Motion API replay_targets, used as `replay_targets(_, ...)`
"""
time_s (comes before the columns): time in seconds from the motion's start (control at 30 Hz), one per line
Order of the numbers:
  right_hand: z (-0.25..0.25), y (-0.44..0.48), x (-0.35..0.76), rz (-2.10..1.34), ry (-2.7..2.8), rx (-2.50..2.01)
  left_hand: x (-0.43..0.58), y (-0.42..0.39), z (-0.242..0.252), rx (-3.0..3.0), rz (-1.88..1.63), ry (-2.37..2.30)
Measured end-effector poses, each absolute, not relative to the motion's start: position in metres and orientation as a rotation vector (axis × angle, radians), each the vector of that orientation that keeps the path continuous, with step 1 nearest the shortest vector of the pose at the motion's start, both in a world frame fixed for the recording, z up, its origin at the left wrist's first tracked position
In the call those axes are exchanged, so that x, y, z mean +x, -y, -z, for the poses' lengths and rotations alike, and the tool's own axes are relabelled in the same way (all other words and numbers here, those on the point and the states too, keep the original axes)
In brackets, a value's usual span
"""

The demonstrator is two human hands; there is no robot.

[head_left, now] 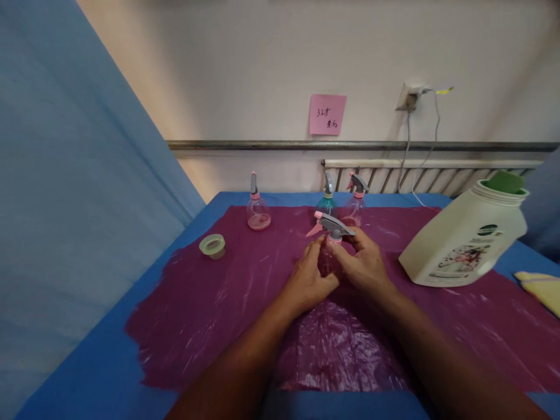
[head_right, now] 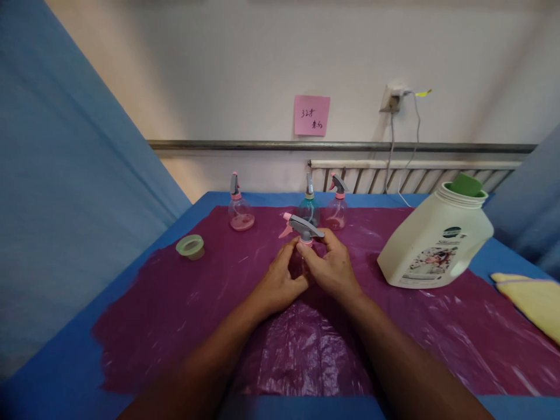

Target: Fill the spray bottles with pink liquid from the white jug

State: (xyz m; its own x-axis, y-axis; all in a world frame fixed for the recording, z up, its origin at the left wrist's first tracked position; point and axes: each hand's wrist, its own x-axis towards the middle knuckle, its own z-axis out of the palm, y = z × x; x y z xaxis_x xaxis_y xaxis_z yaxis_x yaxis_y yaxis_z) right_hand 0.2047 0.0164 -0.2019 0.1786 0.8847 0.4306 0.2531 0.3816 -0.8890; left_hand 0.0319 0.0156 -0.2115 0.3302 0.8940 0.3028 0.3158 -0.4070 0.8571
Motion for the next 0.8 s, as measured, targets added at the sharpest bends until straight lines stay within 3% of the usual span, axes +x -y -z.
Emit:
replay_targets(0.3, 0.188, -0.018, 0.207, -0.936, 1.347, -0.930, 0.033, -0.020, 0.211, 1.919, -1.080, -0.958)
replay_targets(0.57, 0.194, -0.023, 0.199, -0.758, 1.238, -1.087, 0.033, -0.019, 0.218, 1.884, -1.086, -0.991)
replay_targets(0.8, 0.164, -0.006, 0.205, -0.632, 1.248, -0.976, 0.033, -0.017, 0.210, 1.916, -1.019, -1.042)
